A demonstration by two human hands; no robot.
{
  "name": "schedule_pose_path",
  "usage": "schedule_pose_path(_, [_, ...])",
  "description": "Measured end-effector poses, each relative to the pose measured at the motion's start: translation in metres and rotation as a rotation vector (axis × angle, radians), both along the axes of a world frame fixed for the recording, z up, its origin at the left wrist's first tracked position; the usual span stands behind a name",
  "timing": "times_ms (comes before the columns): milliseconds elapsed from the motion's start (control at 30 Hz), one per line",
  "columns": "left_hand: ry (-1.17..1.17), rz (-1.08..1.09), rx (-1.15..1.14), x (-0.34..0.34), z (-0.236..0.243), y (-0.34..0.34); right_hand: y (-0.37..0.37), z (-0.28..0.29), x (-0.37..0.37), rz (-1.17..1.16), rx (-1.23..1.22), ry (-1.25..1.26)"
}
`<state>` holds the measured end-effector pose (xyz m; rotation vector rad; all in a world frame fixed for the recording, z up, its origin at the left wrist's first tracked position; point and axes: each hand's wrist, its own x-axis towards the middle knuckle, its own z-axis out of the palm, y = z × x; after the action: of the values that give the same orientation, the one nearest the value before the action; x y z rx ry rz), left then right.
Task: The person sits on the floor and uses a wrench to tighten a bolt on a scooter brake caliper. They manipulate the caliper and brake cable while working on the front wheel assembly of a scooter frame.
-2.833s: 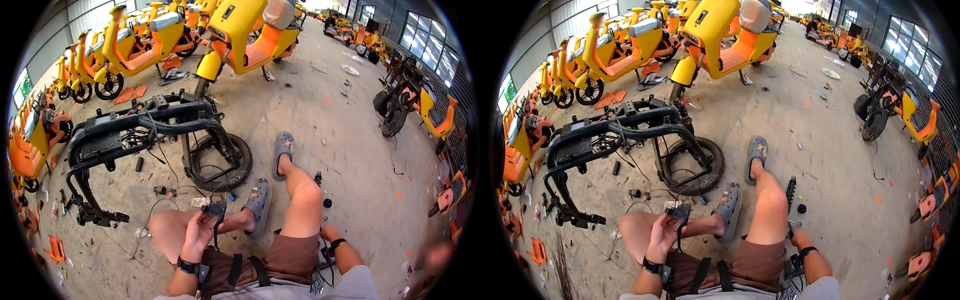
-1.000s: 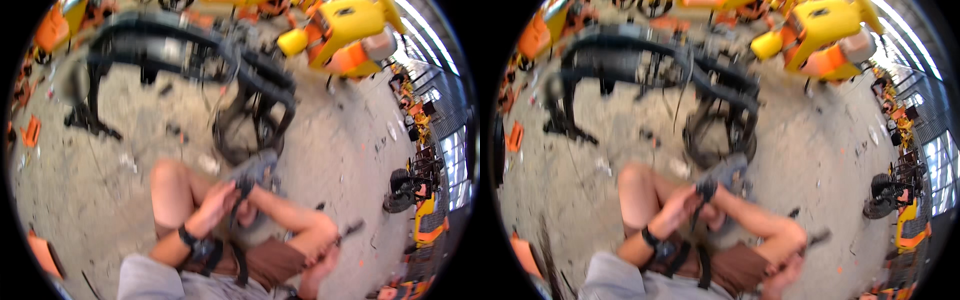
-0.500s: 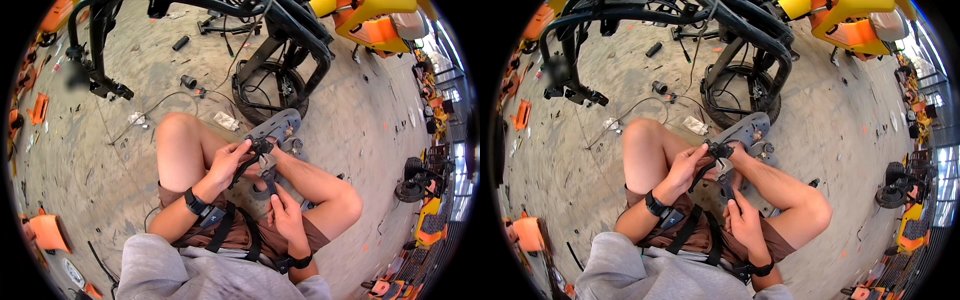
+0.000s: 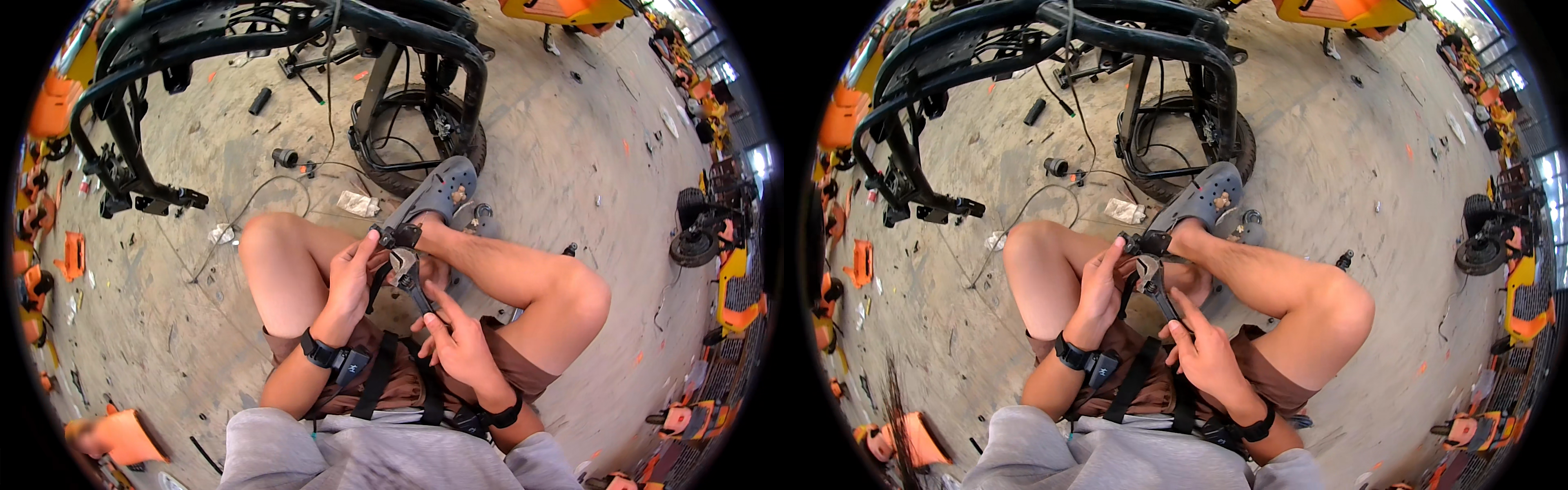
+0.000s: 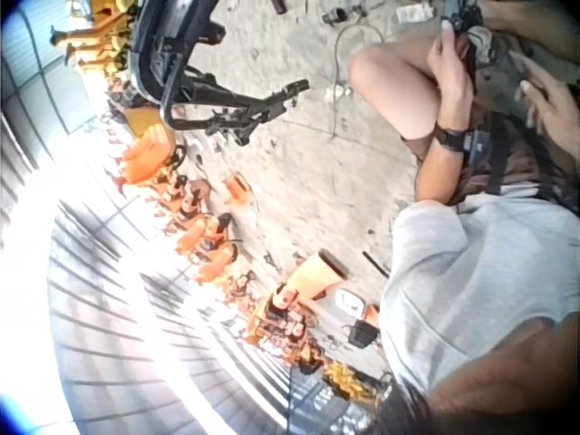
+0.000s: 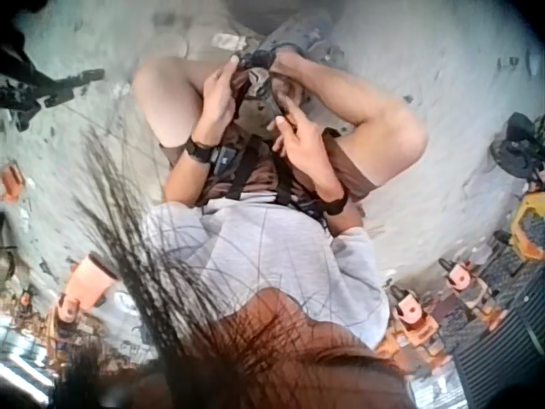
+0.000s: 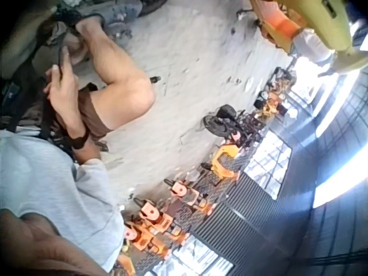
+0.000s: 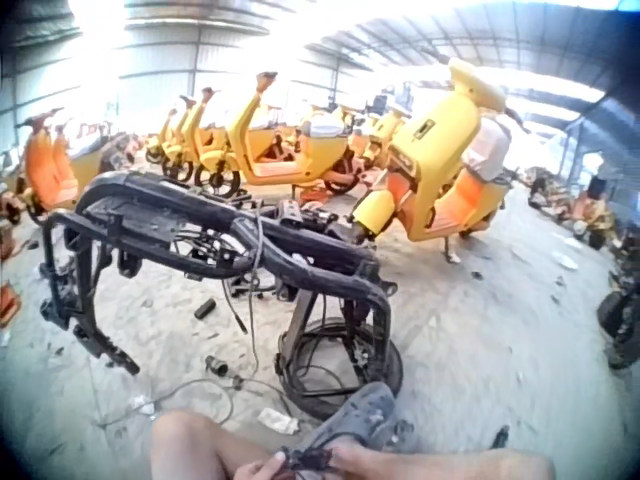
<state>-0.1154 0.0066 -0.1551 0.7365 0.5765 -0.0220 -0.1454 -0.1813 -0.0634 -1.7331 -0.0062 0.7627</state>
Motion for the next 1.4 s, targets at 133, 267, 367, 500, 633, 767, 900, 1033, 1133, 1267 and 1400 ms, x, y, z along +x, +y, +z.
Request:
schedule_pose_path(133, [0.018, 0.038, 0.075, 0.000, -0.005, -0.001, -0.001, 0.003, -0.001, 0.017, 0.042, 0.043])
schedule_pose_path(267, [-0.050, 0.056, 0.027, 0.000, 0.013, -0.004, -0.002, 0.009, -0.004, -0.030, 0.068, 0.026])
schedule_pose_path(367, [-0.082, 0.136, 0.094, -0.001, 0.014, -0.009, -0.003, 0.009, -0.006, 0.004, 0.075, -0.061])
schedule_pose_path(500, [-0.143, 0.185, 0.170, -0.007, 0.004, -0.010, -0.002, 0.017, -0.007, 0.029, 0.113, -0.086])
schedule_pose_path(633, [-0.196, 0.209, 0.164, -0.012, 0.006, -0.007, -0.004, 0.014, -0.011, 0.034, 0.127, -0.144])
schedule_pose_path(767, [-0.233, 0.257, 0.445, -0.022, 0.010, -0.011, -0.005, 0.026, -0.017, 0.005, 0.187, -0.038])
schedule_pose_path(900, [-0.392, 0.310, 0.605, -0.026, 0.026, -0.014, -0.008, 0.031, -0.022, -0.002, 0.317, 0.027])
schedule_pose_path(1033, [-0.467, 0.413, 0.642, -0.027, 0.027, -0.016, -0.007, 0.034, -0.026, 0.037, 0.243, -0.254])
schedule_pose_path(1133, [-0.526, 0.433, 0.666, -0.028, 0.038, -0.016, -0.008, 0.042, -0.027, 0.085, 0.122, -0.497])
schedule_pose_path(1267, [-0.509, 0.362, 0.664, -0.039, 0.048, -0.015, -0.017, 0.052, -0.027, 0.065, 0.307, -0.112])
schedule_pose_path(1400, [-0.557, 0.370, 0.683, -0.037, 0.046, -0.012, -0.017, 0.052, -0.025, 0.061, 0.329, -0.116])
